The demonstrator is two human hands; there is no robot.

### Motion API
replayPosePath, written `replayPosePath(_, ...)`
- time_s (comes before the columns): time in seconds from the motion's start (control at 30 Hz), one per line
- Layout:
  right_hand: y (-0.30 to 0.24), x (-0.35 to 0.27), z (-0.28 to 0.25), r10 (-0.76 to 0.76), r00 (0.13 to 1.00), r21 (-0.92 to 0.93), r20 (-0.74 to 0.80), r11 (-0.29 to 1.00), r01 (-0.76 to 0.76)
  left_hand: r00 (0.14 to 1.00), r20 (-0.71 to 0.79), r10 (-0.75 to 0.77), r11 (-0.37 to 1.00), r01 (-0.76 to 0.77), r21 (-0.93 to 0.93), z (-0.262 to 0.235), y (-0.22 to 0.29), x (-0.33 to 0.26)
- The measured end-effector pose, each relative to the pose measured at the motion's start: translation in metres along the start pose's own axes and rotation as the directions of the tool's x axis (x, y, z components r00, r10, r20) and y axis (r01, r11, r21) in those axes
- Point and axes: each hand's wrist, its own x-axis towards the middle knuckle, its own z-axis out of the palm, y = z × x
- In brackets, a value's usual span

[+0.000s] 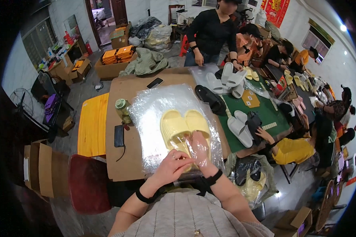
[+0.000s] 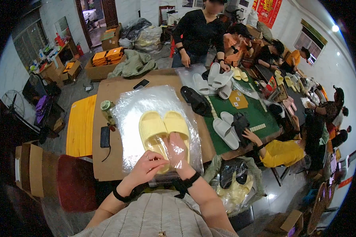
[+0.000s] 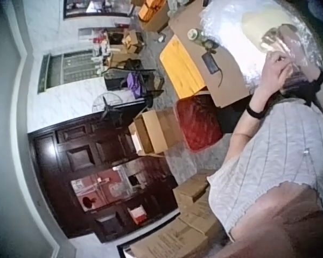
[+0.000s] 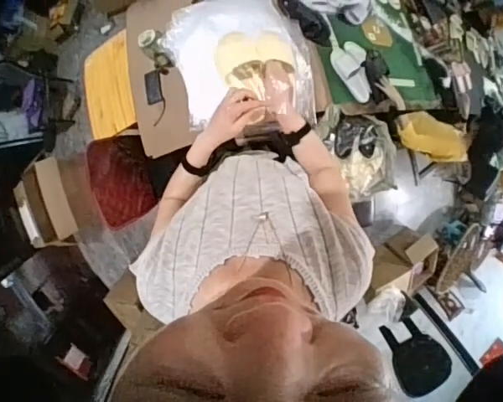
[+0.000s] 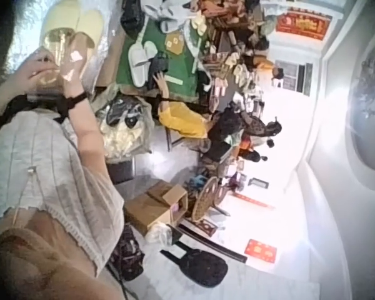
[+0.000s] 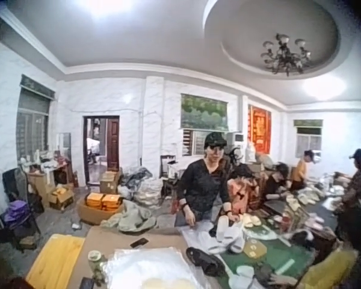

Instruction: The recorder is organizing, checking, and preparing finished slippers for packing in a manufacturing facility.

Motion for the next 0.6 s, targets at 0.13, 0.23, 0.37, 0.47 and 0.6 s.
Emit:
replayPosePath(0.13,0.003,0.018,0.006,0.016,1.000,0.006,-0.017,1.000,-0.016,0.999,0.050,-0.010,0.998,0.013,-0.059,-0.005,0.001,-0.006)
replayPosePath(0.23,0.007,0.013,0.003,0.002,0.999,0.086,0.051,0.996,-0.007,0.994,0.093,-0.066,0.997,0.070,-0.041,-0.015,-0.008,-0.012)
replayPosePath(0.37,0.007,-0.041,-0.017,-0.206,0.975,0.157,-0.079,0.964,0.216,0.974,-0.159,-0.162,0.982,0.175,0.075,-0.019,-0.031,-0.017)
replayPosePath(0.47,0.001,-0.069,-0.061,-0.354,0.935,0.174,0.028,0.923,0.344,0.944,-0.177,-0.279,0.910,0.318,0.264,-0.022,-0.048,-0.016)
replayPosePath(0.6,-0.002,-0.068,-0.130,-0.365,0.582,0.570,0.726,0.794,-0.212,0.887,-0.140,-0.439,0.818,0.460,0.345,-0.011,-0.089,-0.026)
